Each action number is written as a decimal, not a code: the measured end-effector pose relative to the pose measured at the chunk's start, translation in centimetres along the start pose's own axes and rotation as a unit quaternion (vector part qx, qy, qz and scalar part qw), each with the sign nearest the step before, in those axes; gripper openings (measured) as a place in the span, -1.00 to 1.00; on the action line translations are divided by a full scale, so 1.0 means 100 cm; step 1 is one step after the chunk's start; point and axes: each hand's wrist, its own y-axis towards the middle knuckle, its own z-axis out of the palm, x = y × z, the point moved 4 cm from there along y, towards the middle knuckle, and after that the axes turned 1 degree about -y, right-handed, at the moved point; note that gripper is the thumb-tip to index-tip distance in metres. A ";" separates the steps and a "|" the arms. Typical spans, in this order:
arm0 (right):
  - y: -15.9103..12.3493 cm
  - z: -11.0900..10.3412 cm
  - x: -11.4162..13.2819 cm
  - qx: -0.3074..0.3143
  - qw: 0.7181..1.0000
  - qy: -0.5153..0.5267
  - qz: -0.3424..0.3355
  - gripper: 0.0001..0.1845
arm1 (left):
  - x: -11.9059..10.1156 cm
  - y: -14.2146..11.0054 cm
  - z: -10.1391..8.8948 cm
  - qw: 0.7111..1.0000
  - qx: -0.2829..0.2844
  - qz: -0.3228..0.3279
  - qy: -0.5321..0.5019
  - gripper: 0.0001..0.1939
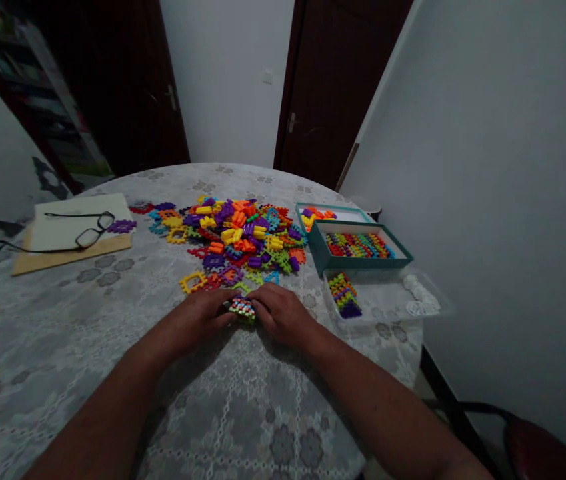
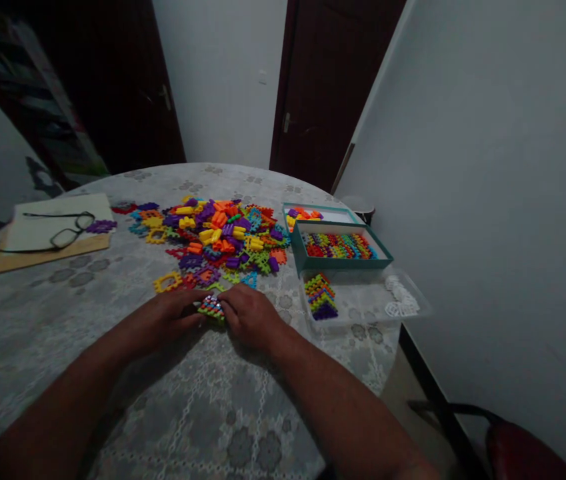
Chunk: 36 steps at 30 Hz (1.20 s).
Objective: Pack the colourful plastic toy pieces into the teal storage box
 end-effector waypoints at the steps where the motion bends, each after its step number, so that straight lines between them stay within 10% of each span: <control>1: 0.000 0.000 0.000 0.004 1.000 -0.003 0.000 -0.76 | 0.002 0.000 0.001 1.000 -0.002 0.001 -0.002 -0.67; 25: 0.006 -0.011 0.030 0.081 0.984 -0.074 0.141 -0.64 | 0.025 0.008 0.012 0.997 -0.026 -0.019 -0.075 -0.34; 31: 0.005 -0.086 0.013 -0.023 0.969 0.033 0.244 -0.73 | 0.004 0.005 0.005 0.991 -0.053 -0.020 -0.124 -0.36; 36: 0.010 -0.186 -0.055 -0.201 0.932 -0.029 0.301 -0.71 | 0.008 0.005 0.004 0.992 -0.056 -0.026 -0.109 -0.39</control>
